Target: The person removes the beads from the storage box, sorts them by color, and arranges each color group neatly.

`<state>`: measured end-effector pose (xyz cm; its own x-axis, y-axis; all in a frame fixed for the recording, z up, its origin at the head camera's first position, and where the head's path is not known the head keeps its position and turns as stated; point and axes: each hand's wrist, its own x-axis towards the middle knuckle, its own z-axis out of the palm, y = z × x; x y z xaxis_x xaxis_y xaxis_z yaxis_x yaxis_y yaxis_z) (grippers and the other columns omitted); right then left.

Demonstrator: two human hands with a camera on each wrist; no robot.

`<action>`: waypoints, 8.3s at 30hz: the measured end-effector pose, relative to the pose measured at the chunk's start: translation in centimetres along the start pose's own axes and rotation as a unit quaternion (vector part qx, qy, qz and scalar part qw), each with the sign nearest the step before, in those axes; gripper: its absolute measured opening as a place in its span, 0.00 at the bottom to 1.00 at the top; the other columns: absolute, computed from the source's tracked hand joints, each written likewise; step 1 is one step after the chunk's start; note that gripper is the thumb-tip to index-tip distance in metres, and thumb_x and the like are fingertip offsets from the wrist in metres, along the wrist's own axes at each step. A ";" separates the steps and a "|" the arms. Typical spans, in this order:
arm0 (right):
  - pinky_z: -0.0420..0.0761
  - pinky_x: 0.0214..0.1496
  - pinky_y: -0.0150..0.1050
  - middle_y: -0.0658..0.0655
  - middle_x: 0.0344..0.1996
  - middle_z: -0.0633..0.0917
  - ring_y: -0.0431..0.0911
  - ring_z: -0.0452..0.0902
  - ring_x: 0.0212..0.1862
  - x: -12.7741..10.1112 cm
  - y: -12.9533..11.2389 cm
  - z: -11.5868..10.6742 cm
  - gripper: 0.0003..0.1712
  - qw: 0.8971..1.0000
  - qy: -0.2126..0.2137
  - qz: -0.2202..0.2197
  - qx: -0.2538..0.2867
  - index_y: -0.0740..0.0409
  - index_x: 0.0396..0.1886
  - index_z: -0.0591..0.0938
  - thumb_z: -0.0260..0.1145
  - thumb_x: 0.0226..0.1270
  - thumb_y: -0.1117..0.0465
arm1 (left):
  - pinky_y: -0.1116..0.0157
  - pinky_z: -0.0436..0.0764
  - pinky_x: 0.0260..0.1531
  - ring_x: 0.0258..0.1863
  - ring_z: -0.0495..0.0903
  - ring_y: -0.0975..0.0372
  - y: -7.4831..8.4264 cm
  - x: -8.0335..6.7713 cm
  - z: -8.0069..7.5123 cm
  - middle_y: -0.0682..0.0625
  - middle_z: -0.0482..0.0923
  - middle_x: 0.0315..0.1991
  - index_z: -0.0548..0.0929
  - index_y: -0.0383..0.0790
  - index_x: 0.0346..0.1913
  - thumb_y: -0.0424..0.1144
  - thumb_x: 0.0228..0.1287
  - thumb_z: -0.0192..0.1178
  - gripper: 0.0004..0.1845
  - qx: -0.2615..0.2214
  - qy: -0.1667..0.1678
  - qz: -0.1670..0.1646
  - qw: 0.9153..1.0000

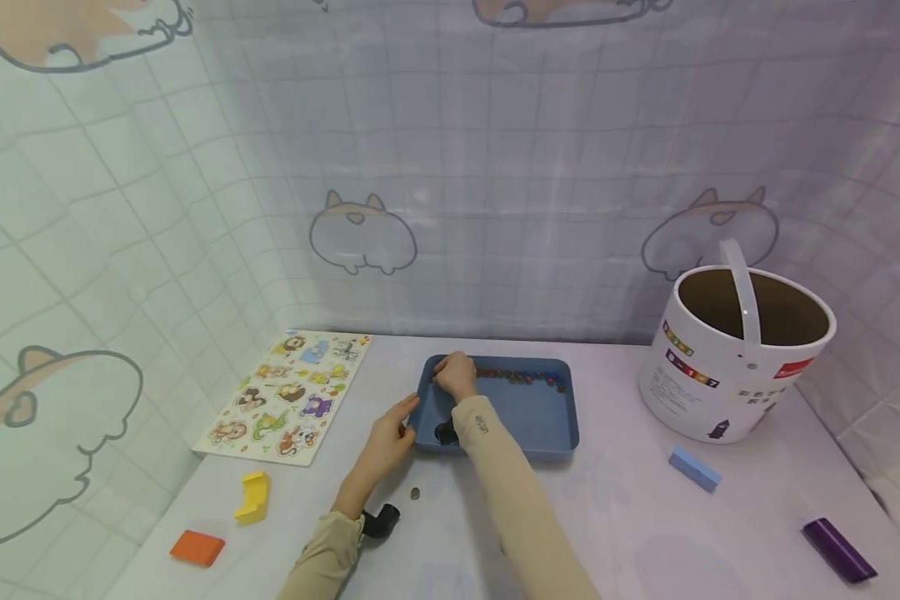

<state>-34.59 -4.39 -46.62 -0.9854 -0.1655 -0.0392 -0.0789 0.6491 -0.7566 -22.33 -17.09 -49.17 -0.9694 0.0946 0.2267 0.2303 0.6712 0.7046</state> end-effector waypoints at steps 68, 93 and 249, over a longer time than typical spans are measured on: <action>0.74 0.22 0.28 0.55 0.33 0.88 0.33 0.73 0.20 -15.3 6.1 0.0 0.11 0.957 -0.200 -0.160 0.135 0.59 0.38 0.87 0.69 0.53 0.68 | 0.74 0.66 0.21 0.16 0.55 0.71 0.3 -0.1 -0.2 0.36 0.70 0.66 0.72 0.25 0.64 0.23 0.54 0.52 0.29 0.010 0.029 0.024 0.999; 0.80 0.40 0.39 0.58 0.50 0.85 0.42 0.80 0.37 -6.9 0.2 -9.6 0.18 0.968 -0.123 -0.144 0.165 0.56 0.53 0.83 0.65 0.66 0.56 | 0.73 0.69 0.23 0.22 0.66 0.67 0.1 0.1 -0.2 0.34 0.68 0.67 0.70 0.25 0.65 0.23 0.55 0.52 0.30 0.005 0.013 0.017 1.000; 0.78 0.33 0.37 0.58 0.44 0.86 0.45 0.77 0.30 -10.9 0.5 -7.0 0.15 0.967 -0.108 -0.148 0.178 0.55 0.47 0.86 0.68 0.63 0.55 | 0.74 0.64 0.18 0.13 0.55 0.71 0.2 -0.1 -0.3 0.36 0.67 0.69 0.69 0.26 0.66 0.24 0.56 0.51 0.30 -0.007 0.006 0.010 1.000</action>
<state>-24.90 2.93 -41.97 -0.8701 -0.4810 0.1077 -0.2586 0.2593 -0.9305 -22.16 -17.23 -48.85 -0.9635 0.0992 0.2486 0.2509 0.6584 0.7096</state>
